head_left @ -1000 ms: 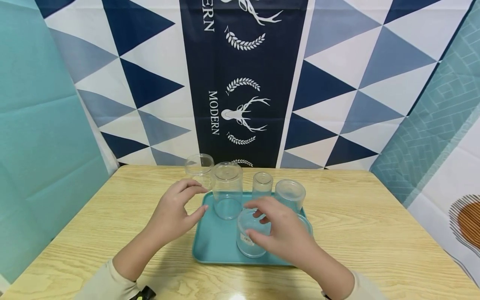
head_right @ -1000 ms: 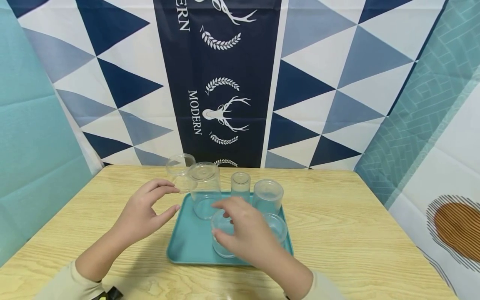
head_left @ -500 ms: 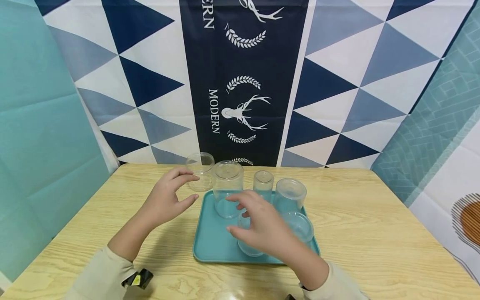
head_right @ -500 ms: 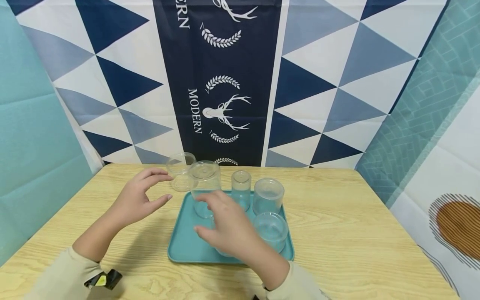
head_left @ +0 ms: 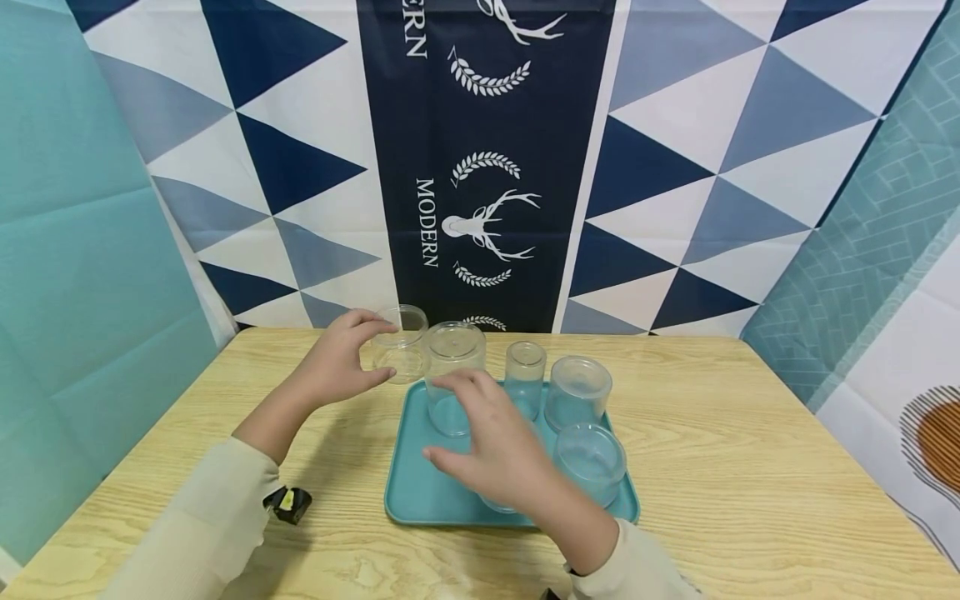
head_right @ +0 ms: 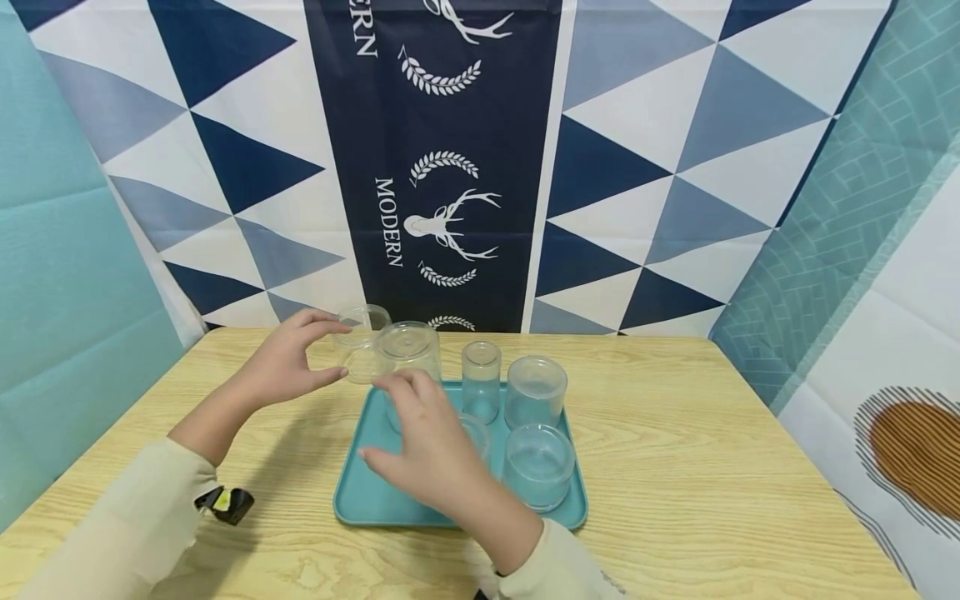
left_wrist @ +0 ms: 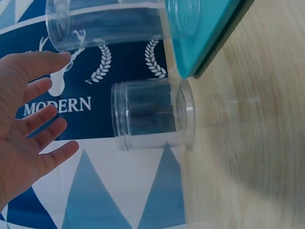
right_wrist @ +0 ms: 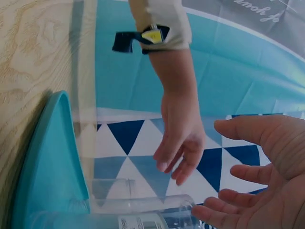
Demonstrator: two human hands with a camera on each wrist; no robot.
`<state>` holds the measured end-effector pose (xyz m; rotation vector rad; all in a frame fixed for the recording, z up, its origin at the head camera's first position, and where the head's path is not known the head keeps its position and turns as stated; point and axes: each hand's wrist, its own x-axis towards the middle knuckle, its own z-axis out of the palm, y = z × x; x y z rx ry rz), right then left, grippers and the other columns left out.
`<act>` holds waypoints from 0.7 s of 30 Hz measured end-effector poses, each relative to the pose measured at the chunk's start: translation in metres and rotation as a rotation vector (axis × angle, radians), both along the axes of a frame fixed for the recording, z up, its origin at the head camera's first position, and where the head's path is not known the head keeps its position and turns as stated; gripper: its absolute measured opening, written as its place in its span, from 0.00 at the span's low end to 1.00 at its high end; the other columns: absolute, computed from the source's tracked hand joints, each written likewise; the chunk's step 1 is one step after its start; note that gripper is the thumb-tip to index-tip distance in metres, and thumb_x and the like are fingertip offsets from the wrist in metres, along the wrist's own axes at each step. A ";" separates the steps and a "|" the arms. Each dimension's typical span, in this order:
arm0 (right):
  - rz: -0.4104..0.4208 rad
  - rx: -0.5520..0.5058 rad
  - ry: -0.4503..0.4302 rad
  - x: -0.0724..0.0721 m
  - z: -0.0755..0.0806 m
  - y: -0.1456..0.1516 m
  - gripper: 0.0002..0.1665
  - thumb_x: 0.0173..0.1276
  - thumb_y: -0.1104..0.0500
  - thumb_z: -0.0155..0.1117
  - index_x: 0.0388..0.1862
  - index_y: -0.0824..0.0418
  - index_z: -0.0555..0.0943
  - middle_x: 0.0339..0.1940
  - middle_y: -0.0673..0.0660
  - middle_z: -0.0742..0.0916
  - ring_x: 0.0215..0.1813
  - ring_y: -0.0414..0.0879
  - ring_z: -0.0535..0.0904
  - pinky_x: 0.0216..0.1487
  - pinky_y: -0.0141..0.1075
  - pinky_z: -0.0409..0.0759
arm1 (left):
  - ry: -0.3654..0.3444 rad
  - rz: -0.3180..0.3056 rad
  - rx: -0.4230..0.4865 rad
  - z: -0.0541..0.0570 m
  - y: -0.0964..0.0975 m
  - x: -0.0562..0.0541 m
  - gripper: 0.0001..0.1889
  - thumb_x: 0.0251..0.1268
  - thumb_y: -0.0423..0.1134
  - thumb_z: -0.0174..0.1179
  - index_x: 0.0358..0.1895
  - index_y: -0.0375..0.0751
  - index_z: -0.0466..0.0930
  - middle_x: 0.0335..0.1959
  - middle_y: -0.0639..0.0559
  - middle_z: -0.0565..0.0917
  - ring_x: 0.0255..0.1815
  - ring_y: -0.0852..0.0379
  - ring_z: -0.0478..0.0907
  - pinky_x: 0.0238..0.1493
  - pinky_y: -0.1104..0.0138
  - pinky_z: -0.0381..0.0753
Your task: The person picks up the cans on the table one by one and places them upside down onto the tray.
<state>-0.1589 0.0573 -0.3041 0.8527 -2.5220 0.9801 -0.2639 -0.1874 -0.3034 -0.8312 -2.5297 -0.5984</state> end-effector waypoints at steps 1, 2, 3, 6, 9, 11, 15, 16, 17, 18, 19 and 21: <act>-0.004 -0.010 0.007 0.000 0.000 -0.002 0.40 0.53 0.54 0.79 0.65 0.57 0.73 0.62 0.56 0.74 0.62 0.53 0.72 0.56 0.48 0.77 | -0.009 0.008 -0.013 0.000 0.000 -0.004 0.28 0.51 0.37 0.74 0.57 0.35 0.79 0.57 0.37 0.74 0.58 0.39 0.71 0.58 0.46 0.73; -0.005 -0.022 0.013 0.000 -0.001 -0.003 0.40 0.53 0.54 0.79 0.65 0.57 0.73 0.62 0.57 0.74 0.62 0.54 0.72 0.56 0.49 0.77 | -0.017 0.014 -0.027 0.001 0.001 -0.008 0.28 0.51 0.38 0.74 0.57 0.34 0.79 0.57 0.37 0.74 0.58 0.39 0.71 0.58 0.46 0.73; -0.008 -0.032 0.019 -0.001 -0.001 -0.005 0.41 0.52 0.54 0.79 0.64 0.57 0.73 0.62 0.58 0.74 0.63 0.55 0.71 0.57 0.49 0.76 | -0.024 0.020 -0.042 0.001 0.001 -0.012 0.28 0.51 0.39 0.74 0.57 0.34 0.79 0.57 0.37 0.74 0.58 0.39 0.71 0.58 0.46 0.72; -0.017 -0.063 0.030 -0.001 -0.003 -0.008 0.41 0.51 0.55 0.80 0.64 0.59 0.73 0.63 0.59 0.73 0.64 0.56 0.70 0.59 0.52 0.74 | -0.040 0.034 -0.082 0.001 0.003 -0.024 0.29 0.50 0.40 0.74 0.57 0.34 0.79 0.57 0.36 0.74 0.58 0.39 0.71 0.59 0.46 0.72; -0.027 -0.082 0.022 -0.001 -0.003 -0.012 0.43 0.50 0.55 0.80 0.65 0.59 0.72 0.64 0.60 0.72 0.65 0.57 0.69 0.60 0.54 0.73 | -0.065 0.056 -0.104 0.000 0.004 -0.035 0.32 0.49 0.41 0.74 0.59 0.34 0.77 0.58 0.35 0.72 0.59 0.38 0.70 0.59 0.46 0.72; -0.031 -0.090 0.014 0.000 -0.003 -0.014 0.44 0.51 0.55 0.80 0.66 0.59 0.71 0.66 0.61 0.71 0.66 0.58 0.68 0.61 0.55 0.72 | -0.089 0.077 -0.117 -0.001 0.006 -0.043 0.34 0.49 0.42 0.75 0.61 0.34 0.77 0.60 0.35 0.71 0.60 0.37 0.69 0.60 0.46 0.72; -0.029 -0.093 -0.003 0.000 -0.003 -0.017 0.46 0.52 0.54 0.79 0.68 0.59 0.69 0.68 0.62 0.69 0.68 0.59 0.65 0.62 0.56 0.70 | -0.145 0.128 -0.153 -0.003 0.011 -0.058 0.36 0.48 0.45 0.75 0.63 0.38 0.75 0.63 0.34 0.69 0.62 0.35 0.67 0.60 0.44 0.71; -0.029 -0.091 -0.007 0.000 -0.003 -0.018 0.46 0.52 0.54 0.79 0.69 0.59 0.69 0.68 0.62 0.69 0.68 0.59 0.65 0.62 0.56 0.70 | -0.155 0.140 -0.166 -0.003 0.013 -0.062 0.37 0.48 0.46 0.74 0.64 0.38 0.75 0.63 0.33 0.69 0.62 0.35 0.67 0.60 0.44 0.71; -0.029 -0.087 -0.011 0.000 -0.004 -0.018 0.46 0.52 0.54 0.79 0.69 0.58 0.69 0.69 0.62 0.68 0.69 0.59 0.65 0.62 0.56 0.70 | -0.166 0.154 -0.173 -0.003 0.015 -0.066 0.37 0.48 0.46 0.74 0.64 0.38 0.74 0.63 0.33 0.69 0.62 0.34 0.67 0.60 0.44 0.71; -0.029 -0.084 -0.015 0.000 -0.004 -0.019 0.46 0.53 0.54 0.79 0.69 0.58 0.69 0.69 0.62 0.68 0.69 0.59 0.65 0.62 0.56 0.71 | -0.175 0.168 -0.183 -0.003 0.016 -0.070 0.38 0.48 0.46 0.74 0.65 0.38 0.74 0.63 0.33 0.69 0.62 0.34 0.67 0.60 0.44 0.71; -0.030 -0.082 -0.015 0.000 -0.004 -0.019 0.46 0.53 0.53 0.79 0.69 0.58 0.68 0.69 0.62 0.68 0.69 0.59 0.65 0.62 0.56 0.71 | -0.186 0.184 -0.194 -0.002 0.018 -0.074 0.38 0.48 0.47 0.74 0.65 0.38 0.73 0.63 0.33 0.68 0.62 0.34 0.67 0.59 0.44 0.71; -0.028 -0.079 -0.020 0.001 -0.005 -0.019 0.46 0.53 0.53 0.79 0.69 0.58 0.68 0.69 0.61 0.68 0.69 0.58 0.65 0.62 0.55 0.71 | -0.215 0.210 -0.209 -0.002 0.020 -0.081 0.39 0.48 0.47 0.74 0.66 0.39 0.72 0.63 0.33 0.68 0.62 0.34 0.67 0.59 0.44 0.71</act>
